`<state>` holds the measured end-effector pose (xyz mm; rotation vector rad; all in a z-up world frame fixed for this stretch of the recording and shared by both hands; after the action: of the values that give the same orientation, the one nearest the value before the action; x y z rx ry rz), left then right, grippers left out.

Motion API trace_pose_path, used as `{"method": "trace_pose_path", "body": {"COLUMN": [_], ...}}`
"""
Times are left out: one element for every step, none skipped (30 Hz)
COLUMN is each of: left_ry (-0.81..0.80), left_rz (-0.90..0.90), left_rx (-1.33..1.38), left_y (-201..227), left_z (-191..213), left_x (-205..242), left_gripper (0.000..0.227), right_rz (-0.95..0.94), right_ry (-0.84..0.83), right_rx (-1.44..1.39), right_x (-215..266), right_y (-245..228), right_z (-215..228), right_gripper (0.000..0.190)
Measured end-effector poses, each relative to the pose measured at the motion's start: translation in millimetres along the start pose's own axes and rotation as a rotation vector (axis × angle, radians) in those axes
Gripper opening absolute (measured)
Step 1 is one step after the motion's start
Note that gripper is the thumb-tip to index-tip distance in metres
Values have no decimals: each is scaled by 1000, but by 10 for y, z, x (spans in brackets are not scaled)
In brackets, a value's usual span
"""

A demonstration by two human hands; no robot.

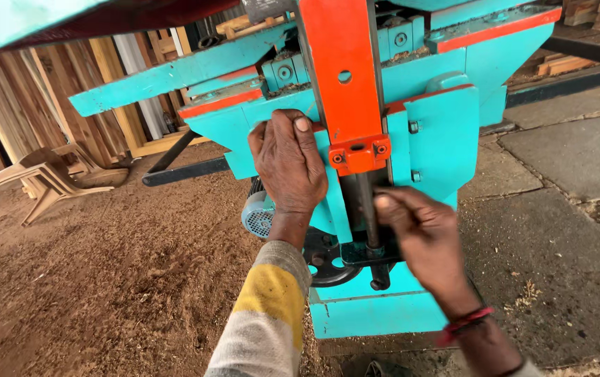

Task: The person adjusts a threaded rod mechanism on a teal and orange woodworking machine. They use a rag to wipe the area and then use a wrench to tighten a nut on the rod, securing a metal bracket.

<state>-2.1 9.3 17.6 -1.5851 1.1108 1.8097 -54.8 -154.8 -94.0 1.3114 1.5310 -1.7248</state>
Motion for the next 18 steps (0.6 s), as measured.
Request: {"method": "trace_pose_path", "body": {"left_ry": [13,25,25,24,21,19,16,12,3,-6,-13,-35,-49,-64,-90,-116,-139,-168], "left_rz": [1,2,9,16,25,23,18,14,13,13,10,-7,-24,-41,-18,5,25,45], "left_rx": [5,10,28,47,64,72,82,92,96,100,107,131,150,170,204,239,277,357], "left_y": [2,2,2,-1,-4,-6,-13,-21,-26,-33,-41,-46,-64,-79,-96,-105,-119,-127], "left_z": [14,29,28,29,41,52,55,58,55,55,54,53,64,70,55,44,50,59], "left_x": [31,62,92,117,143,158,167,165,123,79,71,72,41,-9,-87,-174,-292,-426], "left_gripper": [29,29,29,30,30,30,31,31,32,32,32,32,31,31,29,28,27,23], "right_rz": [-75,-150,-222,-199,-181,-162,-70,23,116,142,172,201,203,205,204,57,-84,-225], "right_ry": [-22,-45,-70,-47,-26,-4,1,5,5,-39,-81,-123,-153,-182,-206,-168,-128,-89], "right_rx": [15,29,46,83,121,158,190,221,254,281,309,338,341,344,347,340,335,328], "right_x": [80,167,237,284,344,388,400,390,349,352,411,458,435,374,286,185,75,-34], "right_y": [60,102,138,117,71,26,-30,-82,-155,-202,-242,-285,-317,-360,-417,-425,-462,-513], "right_z": [70,146,218,298,363,403,403,381,345,256,159,99,97,113,115,133,129,126], "right_gripper": [22,22,23,22,21,20,20,21,23,18,15,11,11,12,13,13,13,14]}}
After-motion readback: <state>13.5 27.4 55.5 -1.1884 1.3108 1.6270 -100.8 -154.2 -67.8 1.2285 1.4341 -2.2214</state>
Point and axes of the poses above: each hand's wrist, its own x-axis away from the middle knuckle, its own z-axis out of the back of the hand, y = z × x, the point moved 5 cm from there along -x, towards the middle knuckle, and after that the axes turned 14 degrees about z, right-handed, at the moved point
